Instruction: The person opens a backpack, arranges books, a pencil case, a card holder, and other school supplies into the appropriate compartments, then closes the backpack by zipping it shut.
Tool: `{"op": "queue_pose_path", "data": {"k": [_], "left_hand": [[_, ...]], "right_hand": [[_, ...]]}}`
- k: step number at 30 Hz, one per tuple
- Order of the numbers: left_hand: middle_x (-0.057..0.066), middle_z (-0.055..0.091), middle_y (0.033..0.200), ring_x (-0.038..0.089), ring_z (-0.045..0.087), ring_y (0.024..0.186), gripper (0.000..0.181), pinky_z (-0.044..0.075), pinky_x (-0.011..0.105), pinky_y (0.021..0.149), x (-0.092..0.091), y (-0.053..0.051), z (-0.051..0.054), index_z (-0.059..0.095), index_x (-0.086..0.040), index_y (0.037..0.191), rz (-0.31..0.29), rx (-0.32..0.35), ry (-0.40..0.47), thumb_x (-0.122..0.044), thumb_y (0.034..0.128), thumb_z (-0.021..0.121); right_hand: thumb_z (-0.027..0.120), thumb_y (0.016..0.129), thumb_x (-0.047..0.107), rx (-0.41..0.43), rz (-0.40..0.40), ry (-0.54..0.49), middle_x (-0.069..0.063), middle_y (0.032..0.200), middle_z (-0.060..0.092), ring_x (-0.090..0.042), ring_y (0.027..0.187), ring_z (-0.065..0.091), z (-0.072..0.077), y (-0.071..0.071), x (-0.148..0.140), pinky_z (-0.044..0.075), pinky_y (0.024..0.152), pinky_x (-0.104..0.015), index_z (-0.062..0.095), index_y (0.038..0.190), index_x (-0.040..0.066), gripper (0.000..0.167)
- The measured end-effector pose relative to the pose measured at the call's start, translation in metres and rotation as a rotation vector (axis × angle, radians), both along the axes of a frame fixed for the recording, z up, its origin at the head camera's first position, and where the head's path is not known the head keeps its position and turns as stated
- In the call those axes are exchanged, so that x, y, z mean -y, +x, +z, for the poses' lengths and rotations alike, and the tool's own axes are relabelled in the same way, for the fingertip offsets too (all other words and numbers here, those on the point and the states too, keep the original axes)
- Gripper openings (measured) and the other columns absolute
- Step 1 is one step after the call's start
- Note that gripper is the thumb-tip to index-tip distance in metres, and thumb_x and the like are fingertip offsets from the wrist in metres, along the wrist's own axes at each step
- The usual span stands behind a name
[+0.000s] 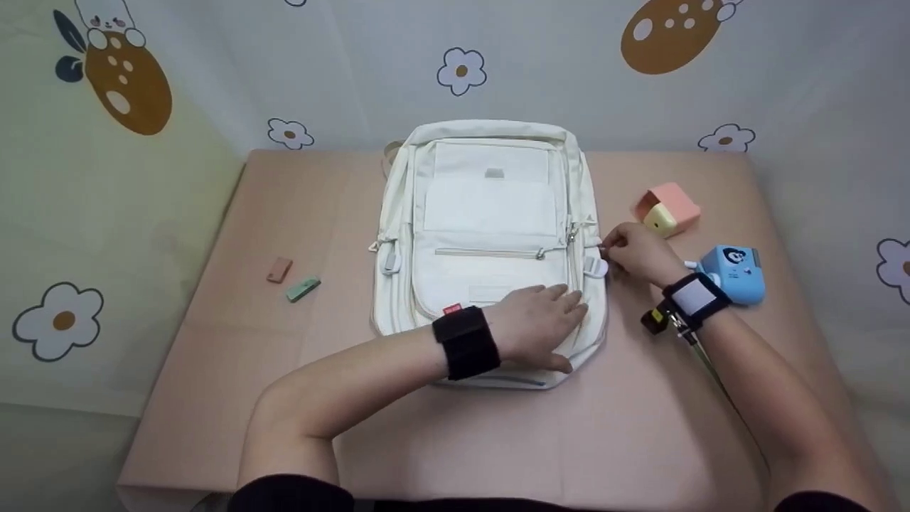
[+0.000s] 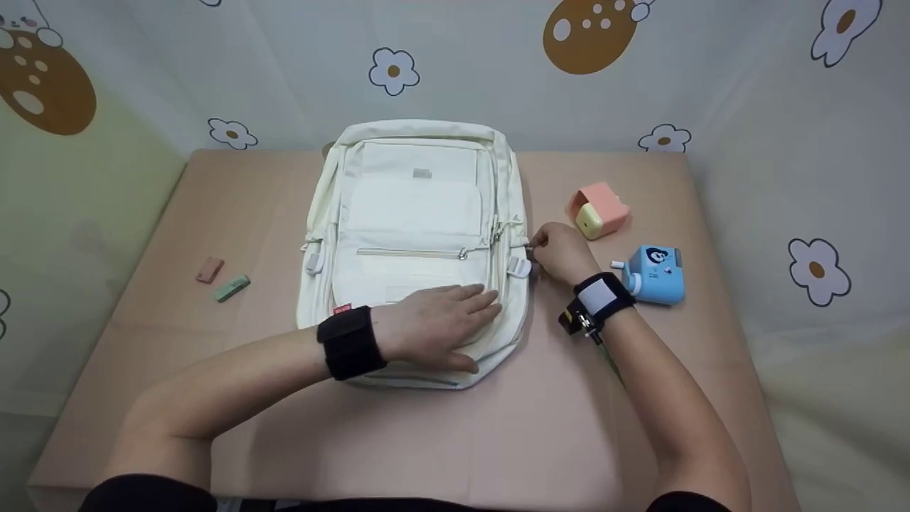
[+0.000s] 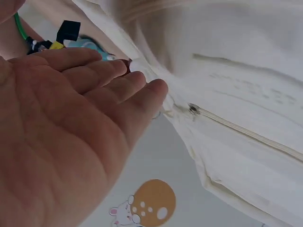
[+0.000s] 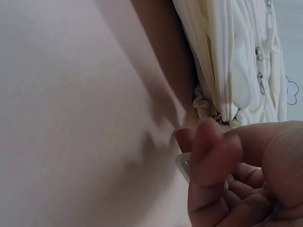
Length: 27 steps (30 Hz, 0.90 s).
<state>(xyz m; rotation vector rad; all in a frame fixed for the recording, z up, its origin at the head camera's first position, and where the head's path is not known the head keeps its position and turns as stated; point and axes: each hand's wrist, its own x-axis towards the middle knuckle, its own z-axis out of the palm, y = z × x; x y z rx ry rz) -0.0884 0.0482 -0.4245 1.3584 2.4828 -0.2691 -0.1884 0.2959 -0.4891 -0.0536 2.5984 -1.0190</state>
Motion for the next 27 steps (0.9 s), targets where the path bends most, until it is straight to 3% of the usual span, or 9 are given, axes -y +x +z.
{"op": "queue_pose_path", "data": {"k": [5, 11, 17, 27], "left_hand": [[0.007, 0.030, 0.165, 0.027, 0.032, 0.149, 0.084, 0.035, 0.039, 0.116, -0.020, 0.000, -0.012, 0.029, -0.016, 0.162, -0.084, -0.061, -0.041, -0.057, 0.0964, 0.061], [0.006, 0.029, 0.165, 0.028, 0.031, 0.149, 0.073, 0.036, 0.048, 0.115, -0.026, -0.001, -0.021, 0.028, -0.028, 0.163, -0.084, -0.029, -0.079, -0.050, 0.0996, 0.058], [0.008, 0.035, 0.162, 0.028, 0.031, 0.149, 0.070, 0.034, 0.048, 0.116, -0.028, -0.001, -0.025, 0.030, -0.030, 0.162, -0.056, -0.029, -0.104, -0.051, 0.1005, 0.055], [0.010, 0.037, 0.161, 0.028, 0.033, 0.148, 0.069, 0.035, 0.047, 0.115, -0.026, -0.003, -0.026, 0.032, -0.030, 0.162, -0.061, -0.025, -0.106, -0.052, 0.1004, 0.054]], "right_hand": [[0.064, 0.099, 0.017, -0.084, 0.017, 0.028, -0.016, 0.096, 0.070, -0.026, 0.079, 0.066, -0.004, 0.002, -0.001, 0.052, 0.065, -0.030, 0.070, 0.112, -0.003, 0.024], [0.069, 0.097, 0.018, -0.258, 0.042, 0.122, -0.012, 0.092, 0.072, -0.025, 0.079, 0.062, -0.010, 0.005, 0.002, 0.046, 0.068, -0.035, 0.076, 0.103, 0.001, 0.019], [0.068, 0.099, 0.014, -0.306, 0.080, 0.178, -0.011, 0.092, 0.073, -0.026, 0.080, 0.065, -0.008, 0.009, 0.003, 0.050, 0.073, -0.043, 0.076, 0.100, 0.003, 0.014], [0.066, 0.098, 0.011, -0.356, 0.176, 0.255, -0.015, 0.096, 0.074, -0.032, 0.086, 0.068, 0.001, 0.027, 0.001, 0.053, 0.080, -0.051, 0.076, 0.101, 0.002, 0.014]]}}
